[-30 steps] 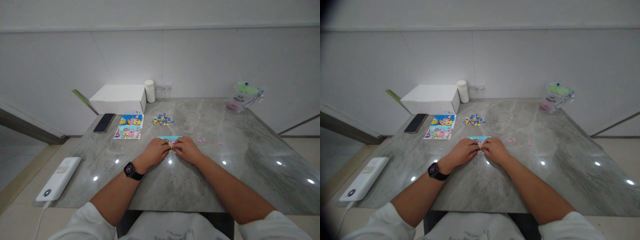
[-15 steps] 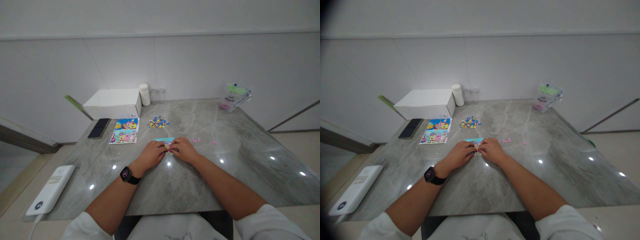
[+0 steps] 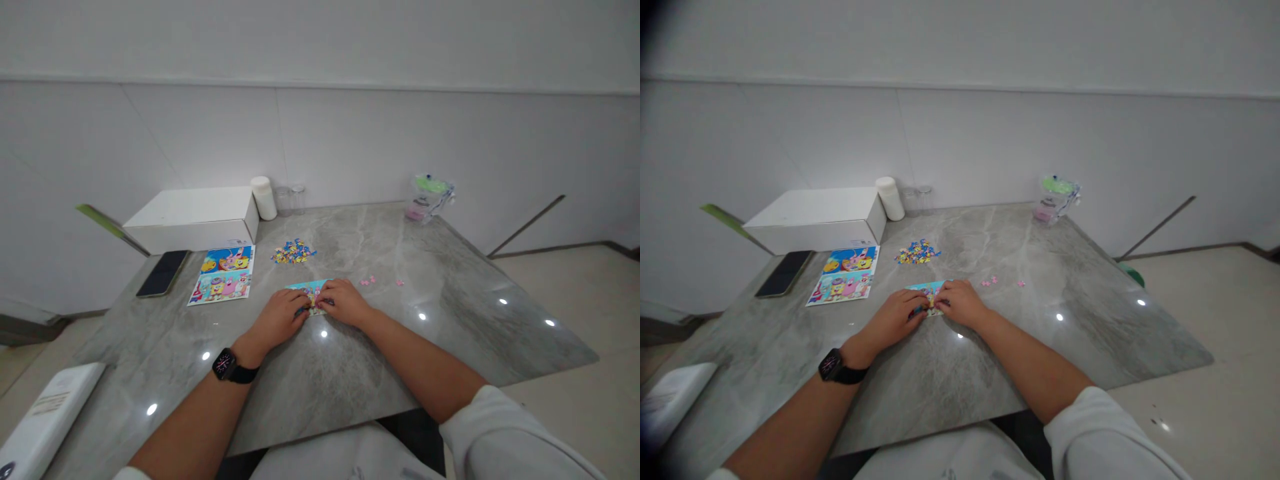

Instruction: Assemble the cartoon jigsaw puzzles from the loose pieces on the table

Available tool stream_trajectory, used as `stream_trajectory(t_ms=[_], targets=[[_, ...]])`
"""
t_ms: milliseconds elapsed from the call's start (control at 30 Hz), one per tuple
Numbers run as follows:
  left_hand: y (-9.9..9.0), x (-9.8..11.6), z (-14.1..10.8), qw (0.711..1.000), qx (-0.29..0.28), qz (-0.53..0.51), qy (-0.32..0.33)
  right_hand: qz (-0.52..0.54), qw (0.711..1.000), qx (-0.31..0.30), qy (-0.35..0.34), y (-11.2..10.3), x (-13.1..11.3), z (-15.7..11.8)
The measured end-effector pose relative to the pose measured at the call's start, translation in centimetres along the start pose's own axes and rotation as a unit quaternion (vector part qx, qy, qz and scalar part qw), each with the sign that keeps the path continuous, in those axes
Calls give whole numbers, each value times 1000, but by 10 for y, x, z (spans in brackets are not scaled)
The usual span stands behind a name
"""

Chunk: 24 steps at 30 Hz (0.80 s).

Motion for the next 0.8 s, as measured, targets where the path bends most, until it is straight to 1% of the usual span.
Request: stream_trajectory(t_ms=[100, 167, 233, 300, 333, 400, 433, 500, 533, 567, 633, 700, 800], targets=[[-1, -3, 0, 1000, 13, -10, 2, 32, 999, 23, -1, -6, -1, 2], [-2, -5, 1, 1000, 25, -13, 4, 46, 998, 50, 0, -19, 0, 1], [-4, -7, 1, 999, 40, -15, 1, 55, 995, 81, 6, -42, 3, -5], [-5, -8, 1, 998, 52, -20, -2, 62, 992, 107, 22, -70, 14, -15], [-5, -9, 1, 998, 58, -26, -2, 58, 990, 124, 40, -85, 24, -23], [-6, -11, 1, 997, 74, -38, -6, 41, 983, 148, 99, -111, 52, -41], [-6, -13, 1, 995, 84, -45, -11, 26, 979, 153, 135, -121, 69, -52], [-8, -17, 0, 992, 108, -58, -27, 0, 963, 153, 222, -132, 107, -74], [-8, -18, 0, 990, 119, -65, -34, -10, 951, 144, 274, -133, 126, -86], [-9, -20, 0, 988, 129, -72, -40, -15, 939, 117, 321, -131, 144, -95], [-10, -23, -1, 985, 143, -85, -47, -20, 919, 47, 392, -122, 172, -111], [-11, -25, -3, 982, 152, -94, -54, -5, 911, -13, 413, -114, 186, -120], [-12, -27, -4, 980, 159, -106, -62, 14, 913, -60, 404, -106, 191, -122]])
Point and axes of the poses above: each hand's wrist, its own z-axis towards the middle knuckle, its own y-axis out of the palm, x = y × z, the point moved 6 cm from there along z, towards the middle knuckle, and after that the axes turned 11 degrees about -x, right-handed, at the moved point
